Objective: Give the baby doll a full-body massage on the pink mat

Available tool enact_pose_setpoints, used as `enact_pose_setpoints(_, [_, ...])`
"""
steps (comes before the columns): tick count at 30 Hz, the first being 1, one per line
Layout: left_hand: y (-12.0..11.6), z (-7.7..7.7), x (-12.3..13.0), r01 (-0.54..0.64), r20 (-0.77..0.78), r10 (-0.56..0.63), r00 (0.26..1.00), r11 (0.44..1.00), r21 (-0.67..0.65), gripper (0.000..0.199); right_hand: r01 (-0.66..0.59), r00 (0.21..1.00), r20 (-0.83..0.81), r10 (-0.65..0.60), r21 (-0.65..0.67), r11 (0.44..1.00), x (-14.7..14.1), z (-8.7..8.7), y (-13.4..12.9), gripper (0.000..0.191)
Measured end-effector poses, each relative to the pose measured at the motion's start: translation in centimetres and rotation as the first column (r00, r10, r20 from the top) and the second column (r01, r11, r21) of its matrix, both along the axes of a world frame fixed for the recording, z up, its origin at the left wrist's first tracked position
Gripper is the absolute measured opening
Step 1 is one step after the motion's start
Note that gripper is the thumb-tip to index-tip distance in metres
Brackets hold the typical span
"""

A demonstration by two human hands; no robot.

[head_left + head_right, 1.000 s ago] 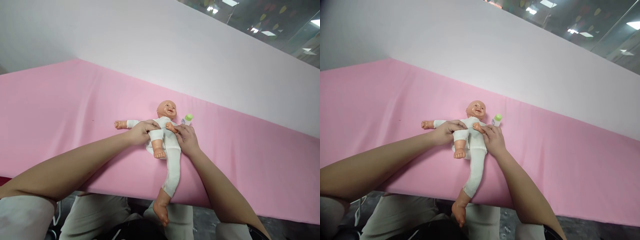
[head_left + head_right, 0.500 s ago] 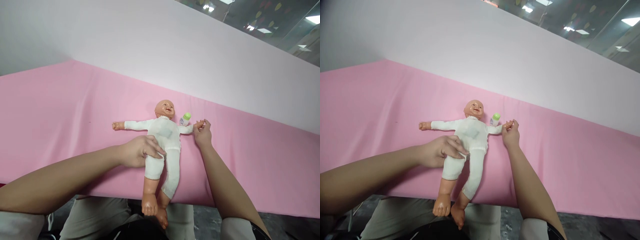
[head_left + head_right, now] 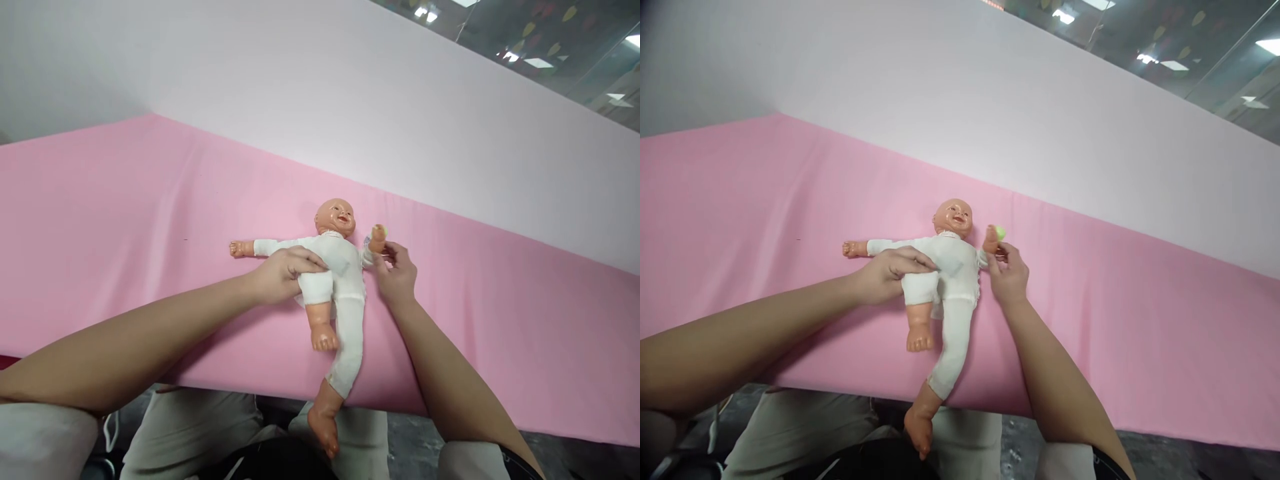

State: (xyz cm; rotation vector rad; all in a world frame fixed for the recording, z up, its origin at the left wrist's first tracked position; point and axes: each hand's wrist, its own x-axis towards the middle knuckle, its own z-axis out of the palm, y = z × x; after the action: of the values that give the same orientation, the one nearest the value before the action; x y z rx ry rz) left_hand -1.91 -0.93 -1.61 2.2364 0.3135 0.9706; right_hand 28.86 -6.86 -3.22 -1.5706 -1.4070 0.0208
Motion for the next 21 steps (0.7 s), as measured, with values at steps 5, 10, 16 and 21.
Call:
enact_pose_setpoints(5, [1.9, -0.7, 0.6, -0.149, -0.102, 0.136, 0.985, 0.980, -0.132, 0.016, -0.290, 0.877, 0.392, 0.280, -0.034, 0.956, -2.1, -0.4, 0.2, 0.031])
enact_pose_setpoints(10, [2.5, -1.3, 1.0, -0.143, -0.095, 0.127, 0.987, 0.973, -0.179, 0.011, -0.280, 0.865, 0.406, 0.294, -0.095, 0.955, -1.9, -0.8, 0.5, 0.035])
enact_pose_setpoints(16, [0.3, -0.4, 0.3, -0.072, -0.053, 0.070, 0.996, 0.997, -0.036, 0.018, -0.093, 0.992, 0.076, 0.101, -0.108, 0.990, -0.7, -0.3, 0.4, 0.044])
enact_pose_setpoints(21, [-2.3, 0.0, -0.1, 0.194, -0.077, -0.192, 0.978, 0.981, 0.023, 0.023, 0.031, 0.982, -0.186, -0.034, -0.016, 0.999, 2.4, -0.2, 0.7, 0.065])
